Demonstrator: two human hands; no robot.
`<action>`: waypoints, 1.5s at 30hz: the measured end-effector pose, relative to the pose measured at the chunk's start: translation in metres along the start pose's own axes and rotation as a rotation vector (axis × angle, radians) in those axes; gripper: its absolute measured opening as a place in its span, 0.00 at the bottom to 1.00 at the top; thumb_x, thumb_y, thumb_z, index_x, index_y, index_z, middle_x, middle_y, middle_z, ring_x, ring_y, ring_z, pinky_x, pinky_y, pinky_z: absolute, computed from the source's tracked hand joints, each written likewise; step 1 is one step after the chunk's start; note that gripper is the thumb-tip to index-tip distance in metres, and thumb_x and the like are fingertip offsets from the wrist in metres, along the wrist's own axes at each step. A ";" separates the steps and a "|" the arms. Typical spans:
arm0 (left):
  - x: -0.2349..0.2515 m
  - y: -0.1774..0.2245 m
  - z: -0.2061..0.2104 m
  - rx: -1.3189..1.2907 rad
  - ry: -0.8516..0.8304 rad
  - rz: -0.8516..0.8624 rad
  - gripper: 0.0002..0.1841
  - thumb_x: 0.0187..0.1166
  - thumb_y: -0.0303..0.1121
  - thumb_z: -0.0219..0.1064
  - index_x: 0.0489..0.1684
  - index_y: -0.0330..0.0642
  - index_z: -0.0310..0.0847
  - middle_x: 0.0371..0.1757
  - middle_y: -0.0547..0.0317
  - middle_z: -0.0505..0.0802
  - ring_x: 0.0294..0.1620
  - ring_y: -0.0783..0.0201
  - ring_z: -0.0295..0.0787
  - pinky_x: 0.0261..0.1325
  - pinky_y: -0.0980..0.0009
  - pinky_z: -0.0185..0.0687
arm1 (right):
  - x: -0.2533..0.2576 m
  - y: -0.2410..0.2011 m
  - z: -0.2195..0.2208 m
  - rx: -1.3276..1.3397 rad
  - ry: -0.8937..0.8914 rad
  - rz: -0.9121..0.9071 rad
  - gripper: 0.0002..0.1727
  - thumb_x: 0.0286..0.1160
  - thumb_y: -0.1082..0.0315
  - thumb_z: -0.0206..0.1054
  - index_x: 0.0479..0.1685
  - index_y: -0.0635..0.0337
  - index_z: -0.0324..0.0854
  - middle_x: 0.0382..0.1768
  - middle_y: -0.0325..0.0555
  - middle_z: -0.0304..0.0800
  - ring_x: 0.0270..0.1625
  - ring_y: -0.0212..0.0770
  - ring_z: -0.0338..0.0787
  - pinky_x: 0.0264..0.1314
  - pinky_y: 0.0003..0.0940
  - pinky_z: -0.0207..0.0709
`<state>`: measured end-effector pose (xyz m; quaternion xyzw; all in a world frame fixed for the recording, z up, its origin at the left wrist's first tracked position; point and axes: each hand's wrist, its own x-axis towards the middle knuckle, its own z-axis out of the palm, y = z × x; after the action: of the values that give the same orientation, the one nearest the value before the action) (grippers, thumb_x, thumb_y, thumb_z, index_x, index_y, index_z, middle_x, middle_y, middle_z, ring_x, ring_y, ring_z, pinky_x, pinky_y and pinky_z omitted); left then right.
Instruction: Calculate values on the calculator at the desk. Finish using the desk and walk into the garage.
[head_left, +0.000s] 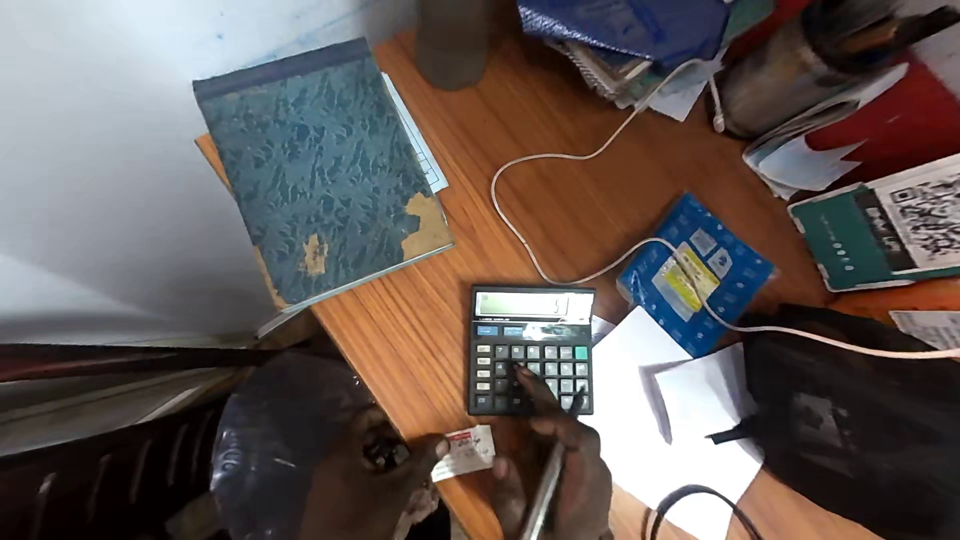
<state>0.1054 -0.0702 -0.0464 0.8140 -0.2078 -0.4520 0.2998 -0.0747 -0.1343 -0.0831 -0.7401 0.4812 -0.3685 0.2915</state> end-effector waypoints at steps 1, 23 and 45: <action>0.000 0.000 0.000 0.003 0.001 0.000 0.29 0.55 0.41 0.90 0.52 0.40 0.82 0.32 0.66 0.93 0.30 0.72 0.91 0.35 0.73 0.91 | 0.000 0.001 -0.002 0.074 0.002 -0.005 0.26 0.78 0.39 0.62 0.56 0.52 0.71 0.57 0.49 0.94 0.56 0.39 0.96 0.48 0.31 0.92; 0.000 0.000 0.000 0.017 -0.006 -0.009 0.29 0.55 0.44 0.89 0.51 0.40 0.82 0.33 0.66 0.92 0.30 0.73 0.90 0.36 0.73 0.89 | -0.002 0.001 -0.006 0.151 -0.035 -0.081 0.19 0.80 0.48 0.63 0.52 0.52 0.70 0.61 0.48 0.94 0.63 0.41 0.94 0.57 0.33 0.90; 0.003 -0.001 -0.001 0.011 -0.026 -0.023 0.29 0.55 0.45 0.89 0.51 0.43 0.81 0.31 0.69 0.92 0.29 0.74 0.89 0.34 0.74 0.88 | -0.005 0.000 -0.004 -0.079 -0.030 -0.132 0.17 0.79 0.49 0.57 0.48 0.54 0.75 0.45 0.46 0.98 0.40 0.35 0.97 0.34 0.28 0.87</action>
<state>0.1073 -0.0707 -0.0484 0.8119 -0.2048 -0.4649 0.2876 -0.0789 -0.1302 -0.0823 -0.7865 0.4410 -0.3567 0.2442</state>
